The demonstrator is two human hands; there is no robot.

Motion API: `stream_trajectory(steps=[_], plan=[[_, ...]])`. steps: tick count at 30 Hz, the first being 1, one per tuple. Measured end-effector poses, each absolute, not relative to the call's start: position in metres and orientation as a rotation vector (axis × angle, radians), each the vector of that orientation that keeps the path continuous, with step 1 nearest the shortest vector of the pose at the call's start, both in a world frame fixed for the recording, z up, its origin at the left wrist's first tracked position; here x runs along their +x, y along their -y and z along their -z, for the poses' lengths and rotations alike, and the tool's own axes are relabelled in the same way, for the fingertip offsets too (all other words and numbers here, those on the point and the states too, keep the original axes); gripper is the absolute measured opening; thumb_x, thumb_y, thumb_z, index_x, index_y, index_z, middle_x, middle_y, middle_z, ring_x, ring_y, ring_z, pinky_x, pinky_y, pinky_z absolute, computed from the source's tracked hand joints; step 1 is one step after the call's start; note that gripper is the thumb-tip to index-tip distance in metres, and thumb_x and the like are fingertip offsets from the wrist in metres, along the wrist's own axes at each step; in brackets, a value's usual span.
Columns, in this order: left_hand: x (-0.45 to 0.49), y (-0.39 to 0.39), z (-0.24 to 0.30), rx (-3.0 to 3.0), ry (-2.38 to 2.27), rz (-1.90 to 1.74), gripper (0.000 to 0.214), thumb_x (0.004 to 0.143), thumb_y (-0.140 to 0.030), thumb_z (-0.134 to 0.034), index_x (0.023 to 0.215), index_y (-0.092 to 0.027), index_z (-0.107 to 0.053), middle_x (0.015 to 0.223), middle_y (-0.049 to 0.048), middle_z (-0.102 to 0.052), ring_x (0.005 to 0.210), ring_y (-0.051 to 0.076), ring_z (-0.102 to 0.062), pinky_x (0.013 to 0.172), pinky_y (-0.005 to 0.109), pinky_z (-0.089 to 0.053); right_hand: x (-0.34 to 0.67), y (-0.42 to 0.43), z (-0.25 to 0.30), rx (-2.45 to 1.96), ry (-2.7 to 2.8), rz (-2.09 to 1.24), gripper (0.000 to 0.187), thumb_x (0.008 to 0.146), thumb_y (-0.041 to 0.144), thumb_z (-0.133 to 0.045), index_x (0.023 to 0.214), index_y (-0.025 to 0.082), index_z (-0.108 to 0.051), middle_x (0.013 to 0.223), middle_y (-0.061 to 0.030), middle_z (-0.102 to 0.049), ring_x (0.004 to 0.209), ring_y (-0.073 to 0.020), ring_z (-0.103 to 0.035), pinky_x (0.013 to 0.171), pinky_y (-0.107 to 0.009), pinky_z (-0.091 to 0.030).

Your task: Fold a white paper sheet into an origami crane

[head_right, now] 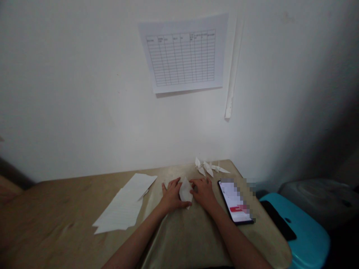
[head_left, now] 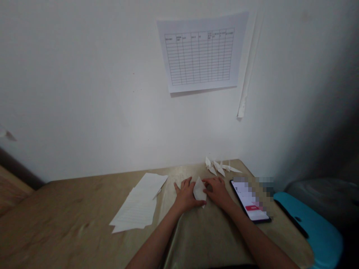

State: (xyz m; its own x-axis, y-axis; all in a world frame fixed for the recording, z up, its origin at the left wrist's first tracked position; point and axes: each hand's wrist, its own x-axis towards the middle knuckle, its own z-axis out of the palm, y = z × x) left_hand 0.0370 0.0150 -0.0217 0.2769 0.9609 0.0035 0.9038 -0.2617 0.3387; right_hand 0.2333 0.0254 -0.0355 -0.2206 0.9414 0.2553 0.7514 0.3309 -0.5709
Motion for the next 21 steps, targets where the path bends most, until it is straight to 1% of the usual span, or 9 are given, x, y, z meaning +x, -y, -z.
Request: stream_trajectory(steps=[5, 9, 15, 18, 21], plan=[[0.037, -0.016, 0.024, 2.279, -1.741, -0.297, 0.099, 0.061, -0.072, -0.076, 0.146, -0.028, -0.051, 0.166, 0.0129, -0.033, 0.153, 0.043, -0.025, 0.118, 0.079, 0.003, 0.231, -0.024, 0.034, -1.484, 2.016, -0.449, 0.04, 0.083, 0.016, -0.064, 0.122, 0.024, -0.068, 0.111, -0.0067, -0.074, 0.119, -0.027, -0.06, 0.117, -0.056, -0.024], [0.038, -0.015, 0.024, 2.272, -1.749, -0.296, 0.101, 0.061, -0.073, -0.075, 0.147, -0.027, -0.049, 0.165, 0.0134, -0.033, 0.153, 0.042, -0.025, 0.118, 0.079, 0.002, 0.235, -0.024, 0.036, -1.456, 2.011, -0.442, 0.036, 0.084, 0.017, -0.065, 0.119, 0.025, -0.07, 0.111, -0.0058, -0.074, 0.119, -0.0263, -0.059, 0.117, -0.054, -0.023], [0.038, -0.014, 0.02, 2.255, -1.734, -0.293, 0.101, 0.061, -0.071, -0.075, 0.148, -0.027, -0.049, 0.166, 0.0131, -0.032, 0.153, 0.041, -0.024, 0.118, 0.079, 0.004, 0.246, -0.029, 0.042, -1.451, 2.02, -0.45, 0.014, 0.086, 0.025, -0.067, 0.097, 0.024, -0.075, 0.113, -0.0055, -0.072, 0.12, -0.0261, -0.057, 0.112, -0.048, -0.029], [0.038, -0.014, 0.019, 2.258, -1.732, -0.287, 0.1, 0.061, -0.072, -0.075, 0.147, -0.027, -0.05, 0.166, 0.0134, -0.032, 0.153, 0.042, -0.024, 0.117, 0.079, 0.004, 0.245, -0.031, 0.043, -1.489, 2.023, -0.456, 0.012, 0.085, 0.025, -0.068, 0.094, 0.024, -0.075, 0.111, -0.005, -0.071, 0.119, -0.0262, -0.057, 0.11, -0.047, -0.03], [0.037, -0.014, 0.02, 2.257, -1.729, -0.286, 0.098, 0.062, -0.072, -0.075, 0.145, -0.027, -0.051, 0.165, 0.0135, -0.033, 0.153, 0.042, -0.024, 0.118, 0.078, 0.004, 0.241, -0.031, 0.043, -1.514, 2.033, -0.429, 0.011, 0.085, 0.025, -0.068, 0.093, 0.023, -0.075, 0.11, -0.005, -0.071, 0.119, -0.0262, -0.056, 0.111, -0.047, -0.029]])
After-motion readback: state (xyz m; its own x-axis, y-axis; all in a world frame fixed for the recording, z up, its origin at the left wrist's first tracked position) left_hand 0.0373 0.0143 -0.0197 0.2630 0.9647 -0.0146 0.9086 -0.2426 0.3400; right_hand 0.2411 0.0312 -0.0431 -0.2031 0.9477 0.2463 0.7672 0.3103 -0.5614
